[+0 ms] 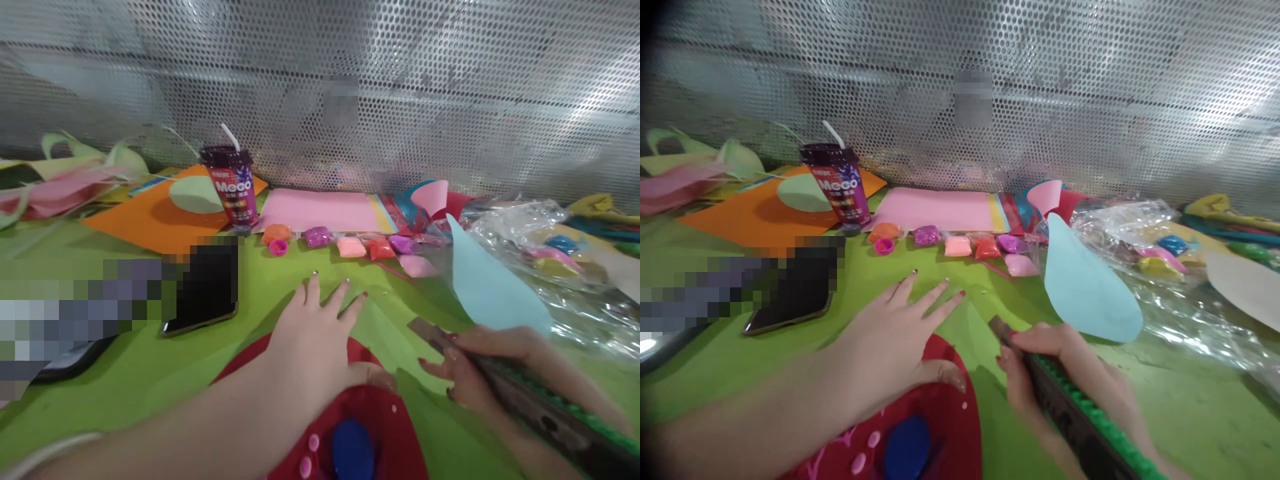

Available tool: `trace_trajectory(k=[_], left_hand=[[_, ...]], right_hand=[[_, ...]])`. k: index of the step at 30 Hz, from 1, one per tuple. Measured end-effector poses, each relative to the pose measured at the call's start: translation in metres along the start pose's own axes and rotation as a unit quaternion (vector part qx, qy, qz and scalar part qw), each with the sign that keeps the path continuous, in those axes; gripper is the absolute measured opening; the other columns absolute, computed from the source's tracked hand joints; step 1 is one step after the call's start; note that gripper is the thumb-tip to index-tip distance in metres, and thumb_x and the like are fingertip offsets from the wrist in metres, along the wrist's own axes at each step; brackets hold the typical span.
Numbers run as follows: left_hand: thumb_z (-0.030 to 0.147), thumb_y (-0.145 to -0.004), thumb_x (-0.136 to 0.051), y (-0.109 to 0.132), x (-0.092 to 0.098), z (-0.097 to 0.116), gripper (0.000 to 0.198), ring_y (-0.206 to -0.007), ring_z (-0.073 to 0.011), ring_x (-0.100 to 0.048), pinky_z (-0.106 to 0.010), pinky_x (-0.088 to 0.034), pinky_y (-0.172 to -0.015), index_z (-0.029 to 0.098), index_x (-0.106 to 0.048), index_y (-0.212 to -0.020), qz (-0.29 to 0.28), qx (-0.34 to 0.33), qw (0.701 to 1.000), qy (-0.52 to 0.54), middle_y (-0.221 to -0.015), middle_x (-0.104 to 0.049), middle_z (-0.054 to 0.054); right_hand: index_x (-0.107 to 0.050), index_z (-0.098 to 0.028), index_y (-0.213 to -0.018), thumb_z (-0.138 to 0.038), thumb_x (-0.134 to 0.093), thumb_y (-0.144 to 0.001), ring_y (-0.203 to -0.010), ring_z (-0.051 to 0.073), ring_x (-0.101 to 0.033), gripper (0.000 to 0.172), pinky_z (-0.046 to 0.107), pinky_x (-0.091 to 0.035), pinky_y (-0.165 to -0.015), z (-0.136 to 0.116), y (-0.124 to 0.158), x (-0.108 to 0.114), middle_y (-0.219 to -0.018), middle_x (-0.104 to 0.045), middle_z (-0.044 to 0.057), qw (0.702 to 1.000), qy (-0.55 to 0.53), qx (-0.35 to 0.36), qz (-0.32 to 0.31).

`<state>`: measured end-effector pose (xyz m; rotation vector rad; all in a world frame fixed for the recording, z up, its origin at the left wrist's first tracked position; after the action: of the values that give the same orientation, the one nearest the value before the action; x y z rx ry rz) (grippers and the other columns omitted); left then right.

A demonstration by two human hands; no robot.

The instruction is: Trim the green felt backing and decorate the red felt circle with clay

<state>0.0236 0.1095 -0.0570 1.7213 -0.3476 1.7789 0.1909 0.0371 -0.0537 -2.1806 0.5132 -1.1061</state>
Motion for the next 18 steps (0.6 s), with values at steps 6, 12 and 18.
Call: trace_trajectory(k=[6,12,18], left_hand=[[0.086,-0.062,-0.027,0.02,0.007,0.003,0.107,-0.132,-0.0412,-0.013,-0.058,-0.018,-0.103,0.015,-0.019,-0.141,-0.012,-0.013,1.0,0.024,-0.144,-0.016,-0.019],[0.081,-0.066,-0.036,0.028,0.025,-0.023,0.091,-0.133,-0.0411,-0.006,-0.06,-0.017,-0.102,0.025,-0.028,-0.138,-0.06,-0.074,0.994,0.056,-0.146,-0.016,-0.006],[0.068,-0.064,-0.058,0.021,0.027,-0.033,0.086,-0.132,-0.0415,0.005,-0.062,-0.013,-0.102,0.031,-0.031,-0.136,-0.069,-0.109,0.99,0.063,-0.148,-0.006,-0.001]], right_hand=[[-0.05,-0.027,-0.089,-0.024,-0.054,-0.08,-0.048,0.011,-0.062,0.01,0.016,-0.046,-0.044,0.005,0.007,0.003,-0.069,-0.063,-0.003,0.996,-0.003,0.043,-0.083],[-0.05,-0.028,-0.087,-0.024,-0.053,-0.079,-0.044,0.011,-0.06,0.009,0.017,-0.045,-0.044,0.003,-0.007,-0.002,-0.061,-0.06,-0.006,0.996,-0.046,0.003,-0.075],[-0.047,-0.023,-0.074,-0.024,-0.053,-0.077,-0.041,0.01,-0.05,0.007,0.019,-0.039,-0.038,-0.012,-0.034,-0.042,-0.056,-0.052,-0.006,0.994,-0.078,-0.015,-0.074]])
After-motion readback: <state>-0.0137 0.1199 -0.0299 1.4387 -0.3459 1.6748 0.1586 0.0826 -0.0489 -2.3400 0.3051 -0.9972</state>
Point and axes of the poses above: each hand's wrist, its own y-axis away from the middle knuckle, its own x-axis out of the back of the hand, z = x × y, the point moved 1 cm from there along -y, towards the middle knuckle
